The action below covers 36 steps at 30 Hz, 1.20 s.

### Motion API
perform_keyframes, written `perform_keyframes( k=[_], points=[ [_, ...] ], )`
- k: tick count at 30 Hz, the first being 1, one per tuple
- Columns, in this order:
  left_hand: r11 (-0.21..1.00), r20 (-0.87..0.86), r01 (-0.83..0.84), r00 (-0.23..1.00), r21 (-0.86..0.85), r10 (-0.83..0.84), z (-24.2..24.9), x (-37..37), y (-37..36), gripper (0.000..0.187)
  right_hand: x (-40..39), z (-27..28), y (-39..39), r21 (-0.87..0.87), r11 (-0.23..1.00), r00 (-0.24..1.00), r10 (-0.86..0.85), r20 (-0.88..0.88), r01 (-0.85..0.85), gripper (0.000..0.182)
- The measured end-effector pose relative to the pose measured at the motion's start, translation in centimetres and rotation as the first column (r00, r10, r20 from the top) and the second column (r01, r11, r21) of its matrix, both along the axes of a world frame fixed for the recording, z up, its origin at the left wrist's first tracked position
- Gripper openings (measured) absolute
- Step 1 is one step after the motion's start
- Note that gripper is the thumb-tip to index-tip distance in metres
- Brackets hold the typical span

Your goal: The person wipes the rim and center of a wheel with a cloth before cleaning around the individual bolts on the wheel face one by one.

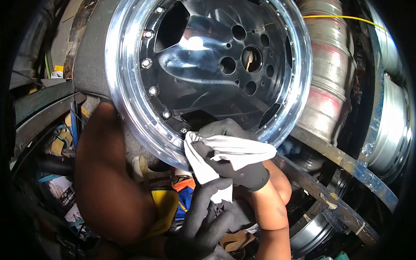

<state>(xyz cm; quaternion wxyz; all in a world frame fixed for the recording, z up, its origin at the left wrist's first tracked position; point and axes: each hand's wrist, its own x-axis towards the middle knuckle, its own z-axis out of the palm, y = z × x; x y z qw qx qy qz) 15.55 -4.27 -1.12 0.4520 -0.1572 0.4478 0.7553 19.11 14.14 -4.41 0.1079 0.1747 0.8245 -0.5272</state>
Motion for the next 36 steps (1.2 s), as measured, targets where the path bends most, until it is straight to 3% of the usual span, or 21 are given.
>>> perform_keyframes(
  k=[1,4,7,11,17,19,22,23,26,29,31,34,36],
  points=[
    [1.000,0.006,0.004,1.000,0.006,-0.004,0.2,0.3,0.2,0.045,0.2,-0.3,0.5,-0.016,0.996,0.996,0.084,-0.022,-0.085,0.031],
    [0.999,0.021,0.028,0.999,0.033,-0.028,0.7,1.3,0.5,0.045,2.2,-1.6,0.4,-0.006,1.000,0.999,-0.031,-0.036,0.031,0.033],
    [0.998,0.034,0.042,0.998,0.049,-0.043,1.3,2.2,0.5,0.044,1.2,-2.2,1.2,-0.058,0.993,0.995,0.100,-0.005,-0.100,0.040],
    [0.998,0.060,0.037,0.997,0.045,-0.039,1.0,1.9,0.4,0.043,0.8,-1.5,-0.2,0.054,0.997,0.996,0.062,-0.063,-0.058,0.041],
    [0.999,0.070,0.036,0.997,0.024,-0.038,0.3,0.8,0.0,0.042,0.7,-1.2,0.7,0.229,0.942,0.969,0.238,0.063,-0.246,0.042],
    [0.999,0.069,0.034,0.997,0.014,-0.035,0.5,0.7,-0.1,0.041,1.0,-1.4,0.2,0.192,0.972,0.991,0.134,0.026,-0.136,0.043],
    [0.999,0.076,0.037,0.996,0.022,-0.039,0.5,1.3,-0.2,0.041,2.2,-1.9,-0.6,-0.006,0.997,0.997,-0.079,0.004,0.079,0.043],
    [0.999,0.080,0.046,0.996,0.021,-0.048,0.6,1.1,0.0,0.041,2.0,-2.0,-0.4,-0.091,0.994,0.997,-0.065,0.044,0.069,0.042],
    [0.998,0.062,0.060,0.996,0.031,-0.062,0.7,1.2,0.2,0.040,0.9,-2.2,0.8,0.079,0.991,0.994,0.110,0.014,-0.111,0.038],
    [0.996,0.064,0.077,0.995,0.032,-0.079,0.9,1.4,0.2,0.039,1.5,-1.4,0.7,0.149,0.980,0.991,0.127,0.045,-0.132,0.043],
    [0.996,0.063,0.087,0.994,0.028,-0.089,0.9,1.4,0.1,0.039,2.4,-1.5,0.4,0.067,0.996,0.998,0.055,0.031,-0.057,0.045],
    [0.994,0.089,0.105,0.990,0.018,-0.106,0.9,1.3,0.0,0.038,2.7,-0.8,-0.1,0.194,0.960,0.979,0.192,0.075,-0.203,0.042],
    [0.994,0.098,0.105,0.990,0.010,-0.106,1.0,1.2,0.1,0.038,2.5,-1.1,-0.2,0.127,0.976,0.984,0.176,0.014,-0.176,0.043]
  ],
)
